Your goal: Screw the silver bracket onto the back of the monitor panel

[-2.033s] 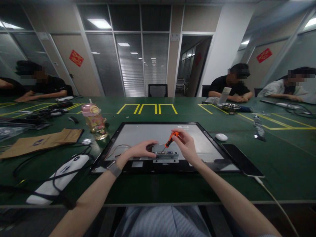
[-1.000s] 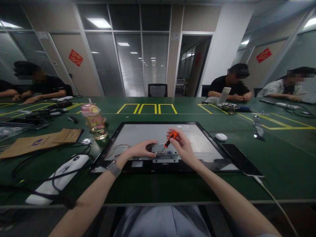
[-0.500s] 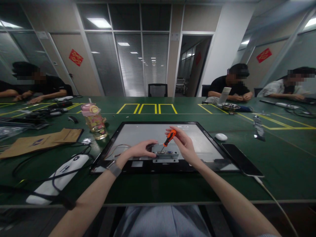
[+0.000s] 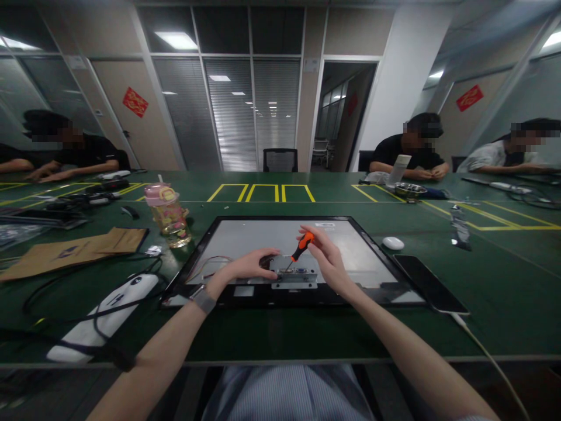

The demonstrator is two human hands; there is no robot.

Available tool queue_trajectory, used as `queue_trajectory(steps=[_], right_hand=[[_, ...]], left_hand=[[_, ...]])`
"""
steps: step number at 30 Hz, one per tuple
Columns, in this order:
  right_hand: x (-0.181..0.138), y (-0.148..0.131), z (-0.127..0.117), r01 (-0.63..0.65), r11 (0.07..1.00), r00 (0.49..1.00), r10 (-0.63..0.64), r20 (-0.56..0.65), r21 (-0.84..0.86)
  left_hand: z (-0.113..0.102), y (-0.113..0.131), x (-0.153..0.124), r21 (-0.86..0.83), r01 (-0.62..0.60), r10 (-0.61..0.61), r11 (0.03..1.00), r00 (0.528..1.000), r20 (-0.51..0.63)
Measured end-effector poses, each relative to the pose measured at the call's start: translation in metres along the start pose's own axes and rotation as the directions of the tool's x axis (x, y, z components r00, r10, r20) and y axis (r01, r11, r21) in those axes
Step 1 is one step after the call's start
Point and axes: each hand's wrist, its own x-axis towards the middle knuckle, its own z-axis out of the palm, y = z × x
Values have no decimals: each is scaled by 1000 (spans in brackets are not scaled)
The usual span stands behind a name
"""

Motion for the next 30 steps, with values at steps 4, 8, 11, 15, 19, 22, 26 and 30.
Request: queue_trajectory(steps=[4,8,11,15,19,22,26,30], right_hand=[[-1,-2,2,-18,998,999,16,29,67],[0,0,1,5,996,998,-11,-61,-92],[0,1,-1,-3,1000,996,2,84,7],[1,2,-3,-65,990,976,38,213,123],[4,2,-4,-36,989,999,33,20,146],[7,2,-9,7,997,984,8,-179,83],[9,7,-14,48,989,949,-89,-302,-139],[8,10,-13,73,949,947,-162,-278,-305]], left_hand=[[1,-3,1,-1,-7,7,1000,1000,4],[1,-3,1,-25,-15,15,1000,1000,0],[1,-1,0,-37,-24,24,999,1000,1],[0,1,-1,-45,-38,38,998,999,4],[0,2,0,-34,-29,29,999,1000,4],[0,0,1,-20,-22,22,1000,1000,13],[0,-2,1,-19,-14,14,1000,1000,14],[-1,-1,1,-36,-18,19,999,1000,14]])
